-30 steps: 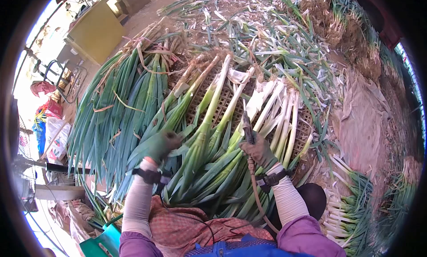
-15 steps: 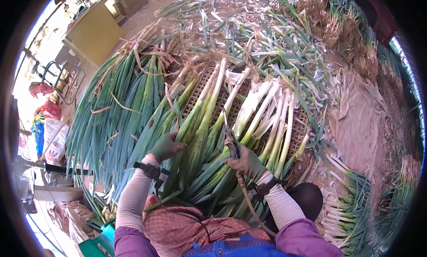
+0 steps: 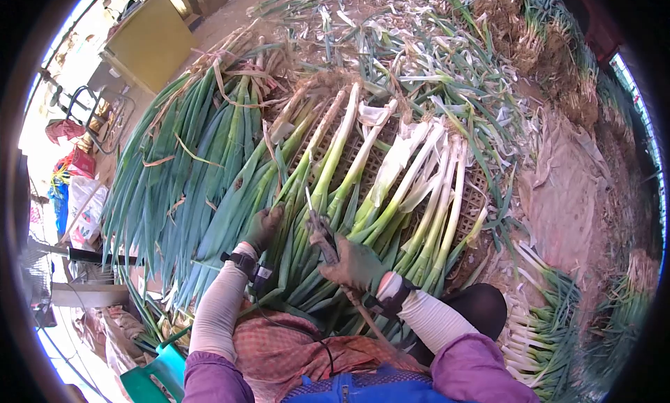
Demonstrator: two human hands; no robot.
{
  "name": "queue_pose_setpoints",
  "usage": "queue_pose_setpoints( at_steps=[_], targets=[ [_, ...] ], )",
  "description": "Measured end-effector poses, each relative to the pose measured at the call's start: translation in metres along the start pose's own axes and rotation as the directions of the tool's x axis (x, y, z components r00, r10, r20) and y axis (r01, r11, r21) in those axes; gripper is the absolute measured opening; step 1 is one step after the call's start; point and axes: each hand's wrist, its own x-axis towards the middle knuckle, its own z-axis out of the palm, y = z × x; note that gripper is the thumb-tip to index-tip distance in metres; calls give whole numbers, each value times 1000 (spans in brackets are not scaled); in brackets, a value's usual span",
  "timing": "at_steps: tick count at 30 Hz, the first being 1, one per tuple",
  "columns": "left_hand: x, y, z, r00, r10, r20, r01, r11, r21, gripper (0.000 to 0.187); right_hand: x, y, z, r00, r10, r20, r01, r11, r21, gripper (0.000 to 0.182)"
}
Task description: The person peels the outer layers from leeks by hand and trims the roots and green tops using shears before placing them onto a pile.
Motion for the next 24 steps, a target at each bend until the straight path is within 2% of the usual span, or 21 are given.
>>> queue_pose_setpoints(
  at_steps=[4,5,8,9,13,17,20,24],
  targets=[
    [7,-8,5,999,-22,-44,25,997,75,69,20,-22,-20,996,23,-87,-16,997,76,53],
    [9,-9,7,997,-20,-68,26,995,98,68,33,-21,-18,989,-4,-148,-2,999,-40,54],
    [16,-18,11,993,5,-121,9,993,118,67,33,-18,-17,997,58,-56,-54,996,77,57],
    [14,-13,9,994,-8,-112,22,992,125,67,22,-27,-18,996,88,-24,-89,996,-5,59],
    [15,-8,9,996,-26,-82,39,987,156,69,5,-20,-3,999,-37,-21,38,999,23,59],
    [7,7,6,995,-38,-87,49,990,129,74,20,-38,-19,994,107,-7,-106,987,121,58],
    [7,8,8,991,-26,-134,38,996,83,77,16,-35,-15,998,69,12,-69,997,22,57],
    [13,-1,10,991,-58,-120,66,996,66,78,3,-30,2,997,61,52,-62,998,7,54]
  ],
)
